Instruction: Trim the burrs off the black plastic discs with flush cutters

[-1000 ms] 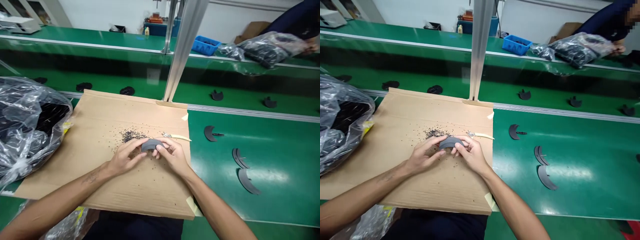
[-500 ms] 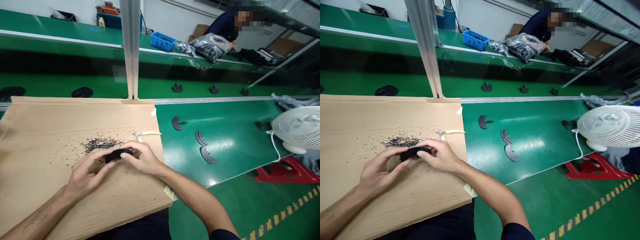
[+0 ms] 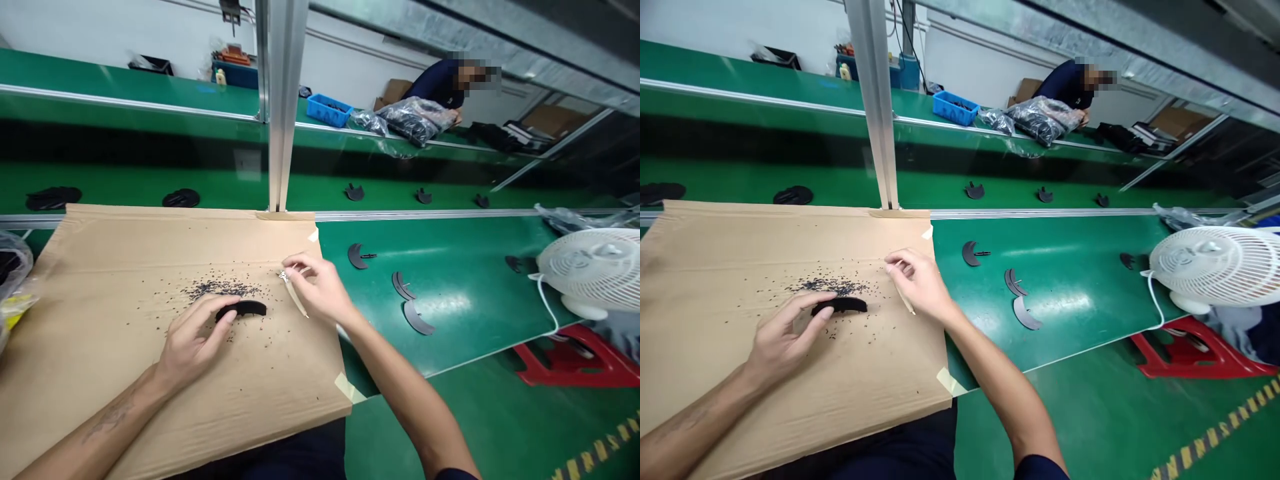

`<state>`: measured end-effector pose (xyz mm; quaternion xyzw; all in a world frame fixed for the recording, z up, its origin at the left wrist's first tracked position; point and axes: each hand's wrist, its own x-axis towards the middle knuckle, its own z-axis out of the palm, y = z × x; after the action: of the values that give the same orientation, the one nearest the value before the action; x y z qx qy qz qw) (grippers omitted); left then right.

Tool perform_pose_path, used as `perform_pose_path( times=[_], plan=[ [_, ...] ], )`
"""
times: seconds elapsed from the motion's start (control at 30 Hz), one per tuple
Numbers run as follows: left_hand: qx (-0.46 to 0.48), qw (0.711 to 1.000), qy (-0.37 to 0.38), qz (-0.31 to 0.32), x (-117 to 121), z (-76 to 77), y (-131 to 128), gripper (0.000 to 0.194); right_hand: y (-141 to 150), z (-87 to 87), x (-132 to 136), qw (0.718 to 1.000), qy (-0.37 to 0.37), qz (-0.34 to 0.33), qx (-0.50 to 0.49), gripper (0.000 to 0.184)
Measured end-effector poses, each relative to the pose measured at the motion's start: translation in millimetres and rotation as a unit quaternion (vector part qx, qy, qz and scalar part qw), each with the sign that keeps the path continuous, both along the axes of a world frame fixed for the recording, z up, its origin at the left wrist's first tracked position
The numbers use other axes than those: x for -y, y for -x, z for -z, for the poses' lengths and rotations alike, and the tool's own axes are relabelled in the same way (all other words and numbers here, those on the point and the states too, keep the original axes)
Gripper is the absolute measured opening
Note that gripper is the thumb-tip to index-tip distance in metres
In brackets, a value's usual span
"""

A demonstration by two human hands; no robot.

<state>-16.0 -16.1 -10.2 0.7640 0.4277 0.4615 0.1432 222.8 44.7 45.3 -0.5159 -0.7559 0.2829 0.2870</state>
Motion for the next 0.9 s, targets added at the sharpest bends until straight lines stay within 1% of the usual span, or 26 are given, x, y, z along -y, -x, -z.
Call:
perform_pose_path(
  times=[0.03,0.1,0.13,0.2,0.23,0.3,0.33,0.4,0.47,0.5,0.53,0.6,0.7,0.77,0.87,0.9],
  plan=[
    [0.003,1.0,-0.002,0.003,0,0.0,0,0.021,-9,-5.7,-6,0.999,0.002,-0.001,0.039,0.017],
    [0.011,1.0,-0.004,0.007,-1,0.5,0,0.021,-31,-13.7,-17,0.993,0.002,0.021,0.117,0.013],
    [0.017,1.0,-0.003,0.008,0,1.2,0,0.021,-44,-15.7,-22,0.988,-0.001,0.047,0.149,0.014],
    [0.032,0.999,0.013,0.004,1,2.9,-1,0.02,-70,-15.7,-29,0.969,-0.011,0.124,0.215,0.021],
    [0.043,0.999,0.033,0.0,2,3.8,-1,0.018,-82,-14.2,-32,0.956,-0.012,0.164,0.242,0.025],
    [0.089,0.992,0.094,-0.009,3,4.8,-4,0.014,-103,-8.9,-35,0.934,-0.001,0.217,0.283,0.029],
    [0.128,0.983,0.129,-0.01,2,4.7,-5,0.014,-111,-5.7,-37,0.927,0.009,0.23,0.295,0.025],
    [0.228,0.954,0.193,-0.001,-1,3.0,-8,0.02,-122,1.0,-39,0.922,0.026,0.233,0.309,0.012],
    [0.309,0.921,0.237,0.013,-7,0.3,-10,0.029,-128,6.6,-41,0.923,0.025,0.229,0.308,0.011],
    [0.332,0.909,0.252,0.018,-10,-1.2,-10,0.032,-129,8.5,-42,0.925,0.019,0.227,0.303,0.013],
    [0.344,0.9,0.266,0.018,-13,-2.5,-9,0.032,-129,9.6,-43,0.928,0.011,0.227,0.296,0.013],
    [0.356,0.889,0.289,0.009,-18,-4.2,-8,0.027,-128,8.9,-44,0.933,-0.007,0.231,0.275,0.012],
    [0.377,0.873,0.309,-0.007,-21,-4.3,-6,0.022,-116,2.7,-40,0.947,-0.038,0.227,0.222,0.014],
    [0.395,0.861,0.32,-0.009,-21,-3.7,-6,0.024,-97,-1.6,-34,0.963,-0.055,0.201,0.173,0.02],
    [0.426,0.841,0.334,0.002,-22,-3.6,-6,0.03,-52,-4.1,-19,0.984,-0.073,0.136,0.095,0.026],
    [0.436,0.835,0.336,0.009,-23,-3.8,-6,0.031,-35,-3.7,-14,0.991,-0.089,0.093,0.023,0.024]
  ],
)
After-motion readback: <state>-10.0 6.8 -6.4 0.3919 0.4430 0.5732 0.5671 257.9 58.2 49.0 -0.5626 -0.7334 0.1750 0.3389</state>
